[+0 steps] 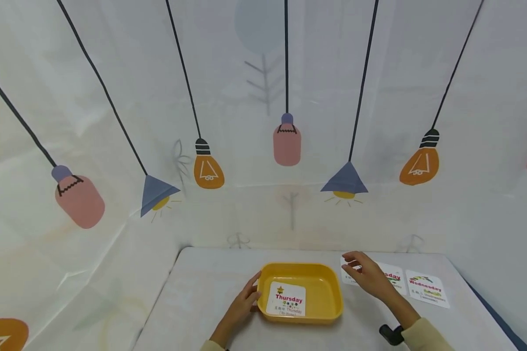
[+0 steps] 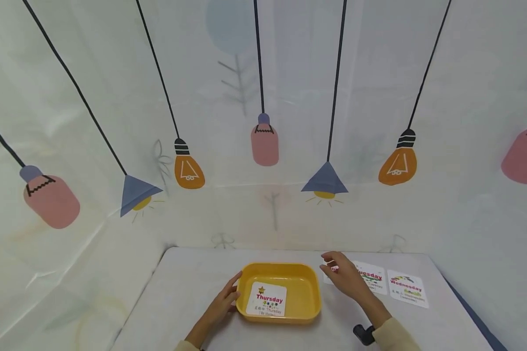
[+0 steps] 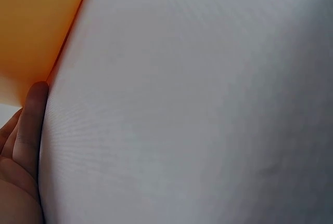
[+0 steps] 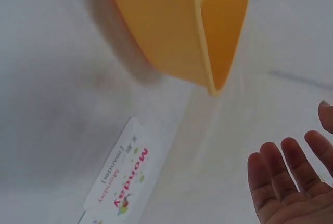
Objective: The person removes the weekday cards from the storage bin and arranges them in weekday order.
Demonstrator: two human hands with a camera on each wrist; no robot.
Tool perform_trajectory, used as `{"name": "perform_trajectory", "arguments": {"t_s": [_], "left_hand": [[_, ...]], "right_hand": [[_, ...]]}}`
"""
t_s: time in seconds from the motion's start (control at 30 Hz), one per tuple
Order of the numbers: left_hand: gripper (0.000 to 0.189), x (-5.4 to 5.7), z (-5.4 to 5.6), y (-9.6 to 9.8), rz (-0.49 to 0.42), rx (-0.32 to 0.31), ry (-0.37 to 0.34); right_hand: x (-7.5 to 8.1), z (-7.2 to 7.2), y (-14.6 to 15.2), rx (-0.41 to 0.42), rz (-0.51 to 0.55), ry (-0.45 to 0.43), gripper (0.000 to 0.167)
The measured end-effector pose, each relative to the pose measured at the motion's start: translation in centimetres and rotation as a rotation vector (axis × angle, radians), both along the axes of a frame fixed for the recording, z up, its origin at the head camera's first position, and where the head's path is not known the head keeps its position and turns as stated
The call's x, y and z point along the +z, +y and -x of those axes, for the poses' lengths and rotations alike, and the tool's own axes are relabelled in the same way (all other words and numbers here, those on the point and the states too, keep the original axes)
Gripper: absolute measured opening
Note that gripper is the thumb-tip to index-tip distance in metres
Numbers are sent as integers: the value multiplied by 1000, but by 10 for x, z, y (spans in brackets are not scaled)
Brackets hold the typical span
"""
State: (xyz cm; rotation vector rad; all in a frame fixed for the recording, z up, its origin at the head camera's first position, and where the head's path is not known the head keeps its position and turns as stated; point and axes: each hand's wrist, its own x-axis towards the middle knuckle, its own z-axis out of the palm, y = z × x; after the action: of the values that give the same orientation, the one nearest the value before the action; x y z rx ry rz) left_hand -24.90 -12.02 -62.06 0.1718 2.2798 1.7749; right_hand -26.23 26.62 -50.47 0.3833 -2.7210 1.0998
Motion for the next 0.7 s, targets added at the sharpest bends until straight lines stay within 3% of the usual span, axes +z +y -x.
{"name": "perform_trajectory", "arguments": {"t_s": [0.33, 0.7], "left_hand": [[55, 6, 1, 0, -27, -25, 16], [55, 3, -4, 0, 6, 16, 5]], "right_hand": [[4, 12, -26, 83, 31, -48, 30], [6, 23, -58, 245, 17, -97, 24]]}}
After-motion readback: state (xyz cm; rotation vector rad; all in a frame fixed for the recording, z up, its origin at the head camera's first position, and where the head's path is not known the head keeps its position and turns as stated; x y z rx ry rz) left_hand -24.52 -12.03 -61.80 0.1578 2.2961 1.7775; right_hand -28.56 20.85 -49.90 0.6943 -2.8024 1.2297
